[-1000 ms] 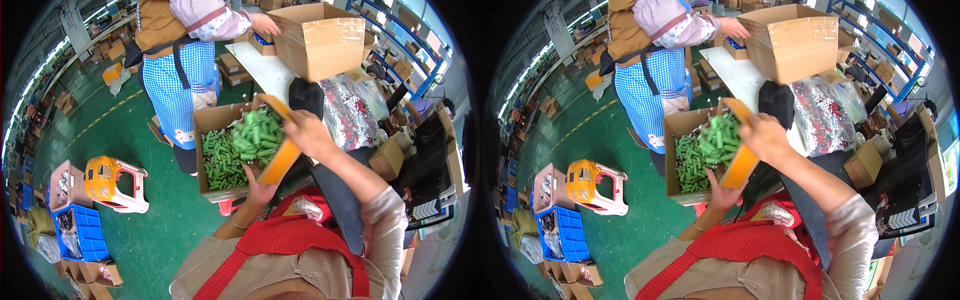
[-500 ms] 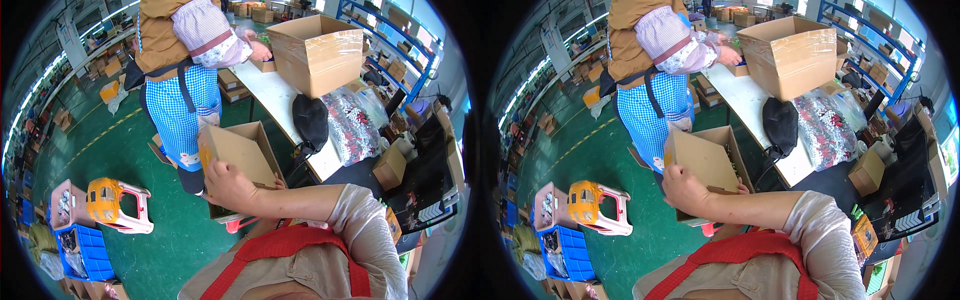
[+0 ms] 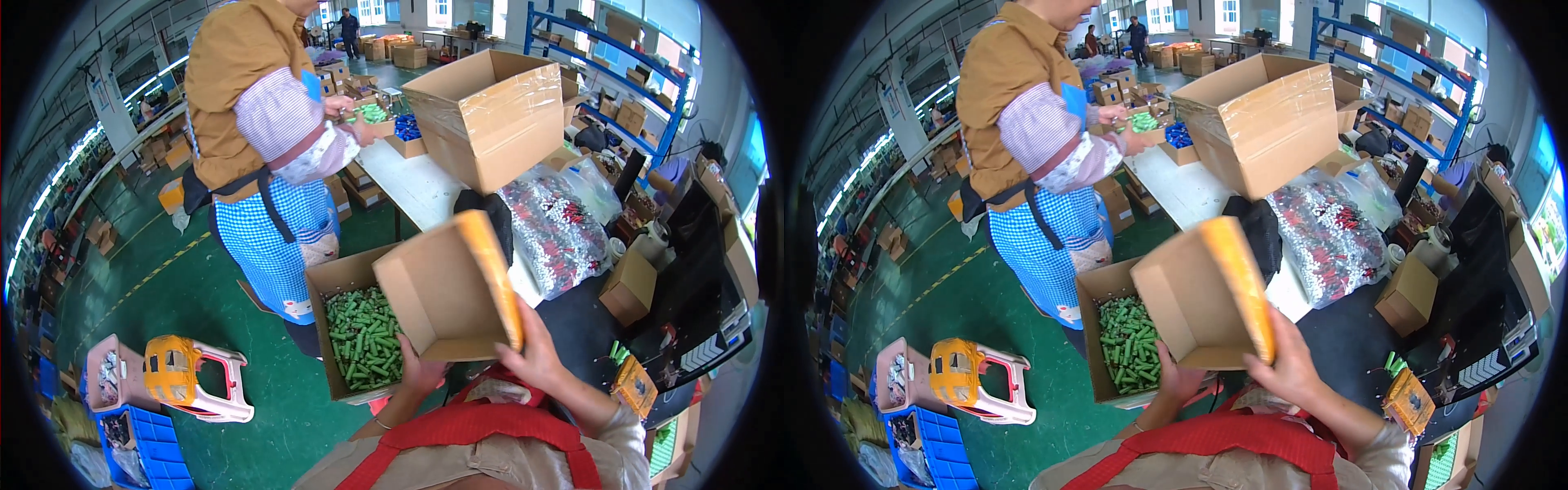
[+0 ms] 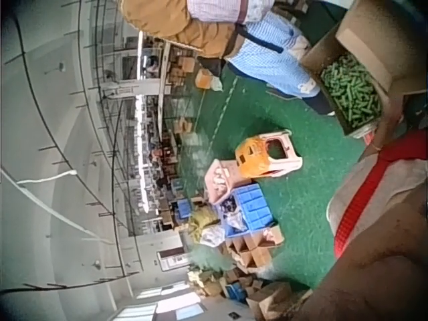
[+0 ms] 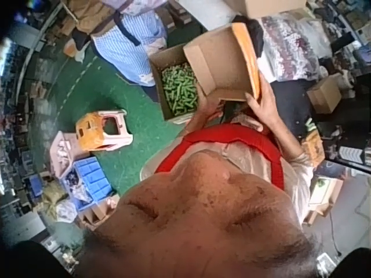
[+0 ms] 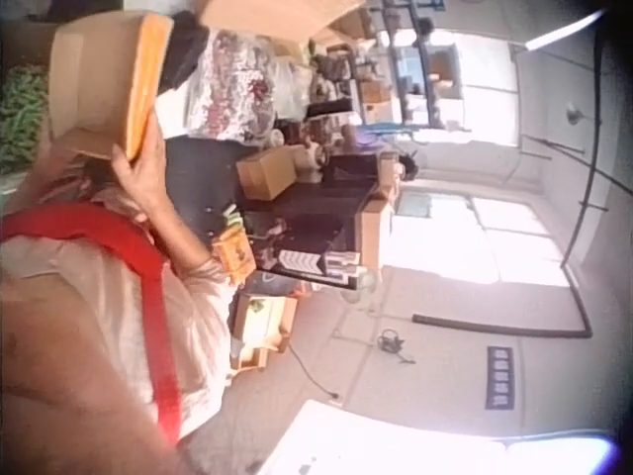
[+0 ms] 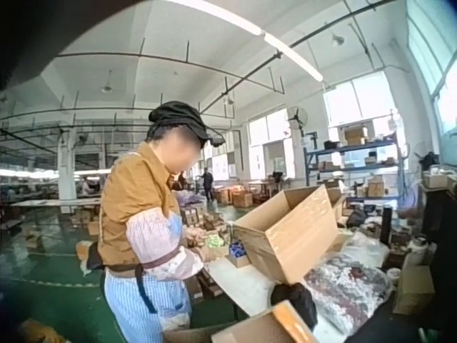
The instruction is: Assembling battery packs using a spot welder to connect cylindrical battery cells with metal strips.
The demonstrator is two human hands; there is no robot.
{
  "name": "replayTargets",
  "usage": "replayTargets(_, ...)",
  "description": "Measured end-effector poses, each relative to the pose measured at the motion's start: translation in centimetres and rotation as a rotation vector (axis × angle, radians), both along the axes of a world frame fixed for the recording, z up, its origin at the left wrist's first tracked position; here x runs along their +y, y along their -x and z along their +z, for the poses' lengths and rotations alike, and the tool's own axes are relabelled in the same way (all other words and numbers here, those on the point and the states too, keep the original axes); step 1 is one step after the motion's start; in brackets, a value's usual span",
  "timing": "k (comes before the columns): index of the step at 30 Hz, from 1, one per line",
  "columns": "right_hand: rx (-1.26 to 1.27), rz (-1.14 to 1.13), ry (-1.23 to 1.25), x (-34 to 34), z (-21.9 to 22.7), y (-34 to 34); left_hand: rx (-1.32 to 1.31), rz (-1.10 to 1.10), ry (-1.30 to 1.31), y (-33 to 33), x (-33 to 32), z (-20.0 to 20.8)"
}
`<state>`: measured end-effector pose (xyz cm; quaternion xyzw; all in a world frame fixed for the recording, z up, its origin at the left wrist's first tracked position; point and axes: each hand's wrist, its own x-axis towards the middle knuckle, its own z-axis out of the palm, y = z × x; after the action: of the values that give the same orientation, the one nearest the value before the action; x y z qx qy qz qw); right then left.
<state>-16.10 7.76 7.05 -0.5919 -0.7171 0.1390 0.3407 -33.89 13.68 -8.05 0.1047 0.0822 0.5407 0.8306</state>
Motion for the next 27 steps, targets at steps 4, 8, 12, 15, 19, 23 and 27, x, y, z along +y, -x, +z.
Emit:
replayTargets(4,0.966,-0.243,0.143,-6.0,-5.9,-6.4,0.641,0.261,-0.086,1.2,3.6,-0.8)
replayTargets(8,1.253,-0.318,0.160,-10.0,-7.2,-7.6,0.747,0.462,0.162,2.9,7.6,-2.4)
replayTargets(12,1.385,-0.322,0.105,-10.4,-9.9,-8.9,0.782,0.366,0.005,-0.6,6.2,-0.6)
replayTargets(15,1.427,-0.305,0.131,-10.3,-10.7,-9.4,0.728,0.279,-0.021,-2.7,4.5,-0.4)
replayTargets(19,1.464,-0.393,0.102,-11.1,-12.6,-10.6,0.760,0.243,-0.040,-3.4,3.3,0.2)
replayTargets(23,1.458,-0.379,0.110,-12.3,-13.6,-11.7,0.835,0.250,-0.034,-3.7,2.6,0.2)
replayTargets(27,1.505,-0.419,0.064,-13.2,-14.0,-11.9,0.849,0.214,-0.046,-4.7,1.1,-0.3)
